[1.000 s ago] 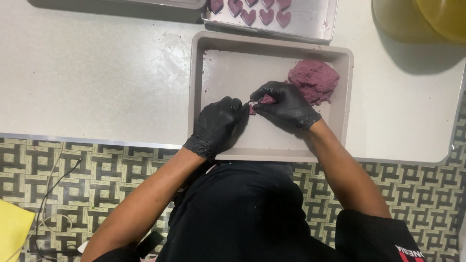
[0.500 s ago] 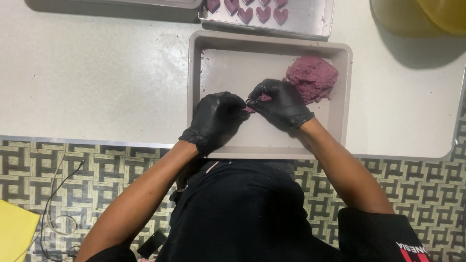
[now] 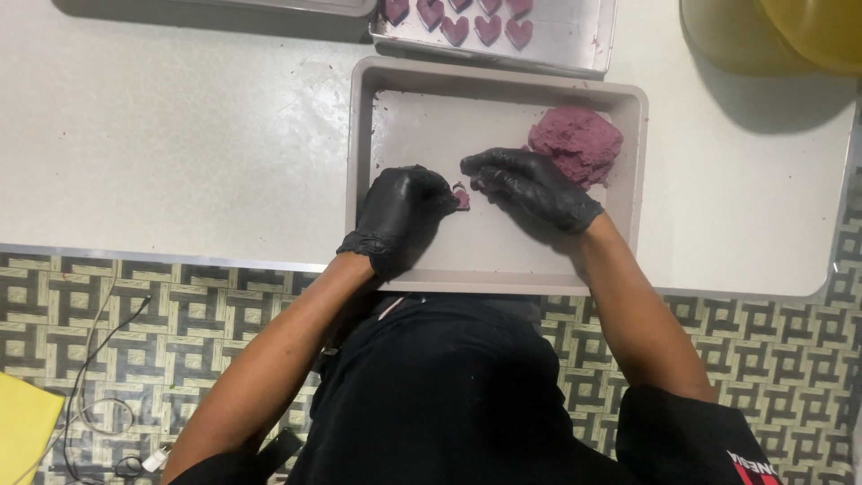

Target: The person uses a heart-shaped cutter to form individual pieces of chocolate paste and arranges them on a tray.

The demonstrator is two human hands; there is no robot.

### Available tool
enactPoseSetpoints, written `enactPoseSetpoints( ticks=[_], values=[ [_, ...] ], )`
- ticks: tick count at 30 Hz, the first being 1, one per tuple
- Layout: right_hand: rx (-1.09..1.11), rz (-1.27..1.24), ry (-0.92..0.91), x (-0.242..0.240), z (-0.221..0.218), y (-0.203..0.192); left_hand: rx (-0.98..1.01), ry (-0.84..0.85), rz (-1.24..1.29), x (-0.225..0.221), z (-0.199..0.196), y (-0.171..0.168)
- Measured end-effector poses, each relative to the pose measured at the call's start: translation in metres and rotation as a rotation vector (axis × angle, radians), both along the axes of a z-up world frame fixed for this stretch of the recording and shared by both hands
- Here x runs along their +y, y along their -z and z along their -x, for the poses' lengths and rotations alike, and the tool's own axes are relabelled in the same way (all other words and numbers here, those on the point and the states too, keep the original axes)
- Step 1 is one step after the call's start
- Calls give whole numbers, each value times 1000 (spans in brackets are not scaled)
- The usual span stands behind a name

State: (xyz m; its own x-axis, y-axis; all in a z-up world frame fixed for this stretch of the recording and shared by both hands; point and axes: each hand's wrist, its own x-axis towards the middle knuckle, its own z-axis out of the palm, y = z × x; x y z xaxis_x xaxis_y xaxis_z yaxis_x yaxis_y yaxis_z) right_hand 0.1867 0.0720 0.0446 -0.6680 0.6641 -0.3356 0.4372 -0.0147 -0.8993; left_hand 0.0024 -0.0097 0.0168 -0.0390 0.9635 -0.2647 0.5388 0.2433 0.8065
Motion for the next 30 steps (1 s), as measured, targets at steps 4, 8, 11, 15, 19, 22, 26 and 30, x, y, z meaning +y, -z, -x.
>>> enactPoseSetpoints(
  ticks=[4,8,11,15,19,22,26,30],
  values=[
    [8,-8,49,4,-10,28,-14,-11,-11,-4,-1,-1],
    [15,11,79,4,-6,30,28,35,-81,-8,-4,20],
    [44,-30,86,-3,1,12,49,49,-148,-10,-6,23],
    [73,-78,92,-8,7,8,59,75,-161,-10,-5,38],
    [53,-132,100,-7,7,25,89,88,-164,-9,-6,39],
    [27,-263,64,-3,2,46,94,99,-168,-7,-5,42],
    [-20,-509,51,-6,3,57,87,118,-180,-6,-3,31],
    [-55,-541,58,-7,3,53,107,132,-187,-5,-3,31]
  ],
)
